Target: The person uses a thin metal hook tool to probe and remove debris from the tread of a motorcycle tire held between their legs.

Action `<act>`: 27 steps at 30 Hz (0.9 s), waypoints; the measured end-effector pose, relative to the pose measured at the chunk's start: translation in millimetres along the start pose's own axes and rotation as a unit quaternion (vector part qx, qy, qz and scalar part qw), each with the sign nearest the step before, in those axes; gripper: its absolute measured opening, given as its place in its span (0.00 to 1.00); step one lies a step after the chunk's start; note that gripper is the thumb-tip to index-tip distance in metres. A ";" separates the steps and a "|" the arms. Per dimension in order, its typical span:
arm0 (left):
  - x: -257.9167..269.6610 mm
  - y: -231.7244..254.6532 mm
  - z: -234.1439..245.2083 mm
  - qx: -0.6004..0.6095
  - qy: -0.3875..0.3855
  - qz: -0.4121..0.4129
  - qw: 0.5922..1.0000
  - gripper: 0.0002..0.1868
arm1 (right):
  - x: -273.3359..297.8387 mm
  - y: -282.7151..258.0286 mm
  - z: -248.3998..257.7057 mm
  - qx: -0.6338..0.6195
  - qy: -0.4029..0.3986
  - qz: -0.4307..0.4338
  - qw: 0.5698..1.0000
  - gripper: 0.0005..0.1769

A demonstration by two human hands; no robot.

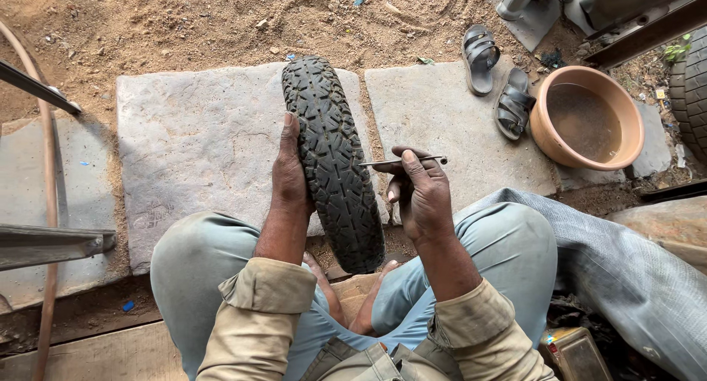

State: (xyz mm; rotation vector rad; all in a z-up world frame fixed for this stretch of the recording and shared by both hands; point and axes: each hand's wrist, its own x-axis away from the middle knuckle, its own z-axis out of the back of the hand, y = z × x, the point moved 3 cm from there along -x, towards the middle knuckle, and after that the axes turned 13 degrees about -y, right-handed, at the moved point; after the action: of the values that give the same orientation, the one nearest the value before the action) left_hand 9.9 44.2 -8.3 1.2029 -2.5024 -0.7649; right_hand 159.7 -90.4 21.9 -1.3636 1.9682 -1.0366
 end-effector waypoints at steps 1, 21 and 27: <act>0.4 -0.1 0.0 -0.003 0.002 0.001 1.000 0.35 | -0.2 0.8 3.2 -0.004 -0.005 -0.002 1.000 0.12; 2.1 4.5 -4.4 -0.008 0.008 0.003 1.000 0.41 | 25.7 -27.3 -1.6 0.255 -0.026 0.160 0.953 0.12; 2.4 3.3 -5.6 -0.013 0.002 0.006 1.000 0.43 | 32.6 -38.8 -7.9 0.371 -0.058 0.148 0.915 0.11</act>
State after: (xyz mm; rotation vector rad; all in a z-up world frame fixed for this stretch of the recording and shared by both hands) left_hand 8.7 42.1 -1.7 1.1787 -2.4853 -0.7887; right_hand 162.8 -126.3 58.5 -0.6653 1.3943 -1.3197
